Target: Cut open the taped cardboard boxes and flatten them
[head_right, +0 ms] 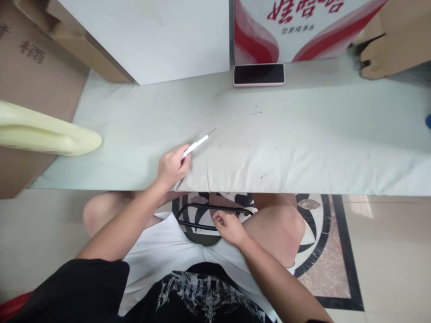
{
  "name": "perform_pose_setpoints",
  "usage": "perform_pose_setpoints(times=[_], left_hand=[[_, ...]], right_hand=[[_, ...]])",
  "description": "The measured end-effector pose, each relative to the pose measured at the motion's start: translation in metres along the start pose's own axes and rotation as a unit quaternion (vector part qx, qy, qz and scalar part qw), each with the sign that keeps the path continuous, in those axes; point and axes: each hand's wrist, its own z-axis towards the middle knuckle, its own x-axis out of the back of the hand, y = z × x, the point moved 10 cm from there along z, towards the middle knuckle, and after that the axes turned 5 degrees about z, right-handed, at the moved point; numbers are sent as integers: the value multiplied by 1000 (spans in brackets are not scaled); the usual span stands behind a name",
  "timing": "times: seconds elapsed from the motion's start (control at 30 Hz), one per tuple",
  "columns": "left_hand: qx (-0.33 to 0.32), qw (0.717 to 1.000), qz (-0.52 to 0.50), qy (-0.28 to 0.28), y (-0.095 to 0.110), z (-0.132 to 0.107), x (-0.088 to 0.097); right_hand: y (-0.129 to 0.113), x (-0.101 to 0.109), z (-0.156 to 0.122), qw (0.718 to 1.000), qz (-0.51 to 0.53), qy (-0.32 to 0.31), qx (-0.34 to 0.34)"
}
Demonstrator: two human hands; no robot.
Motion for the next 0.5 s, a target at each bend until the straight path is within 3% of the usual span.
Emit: perform_pose_setpoints(times=[0.13,0.27,0.37,0.5], left_hand=[[1,1000,13,-4,-1,1,-2],[10,999,12,-28,-1,3,-6],[11,999,-2,-36,0,5,-5],[4,999,-23,-32,2,5,-3]], right_hand=[[-5,-19,6,999,-16,43,9],[-33,-26,1,996,-44,62,40],[-72,-10,-14,990,-58,88,98],[-130,36,-27,959,-70,184,203]])
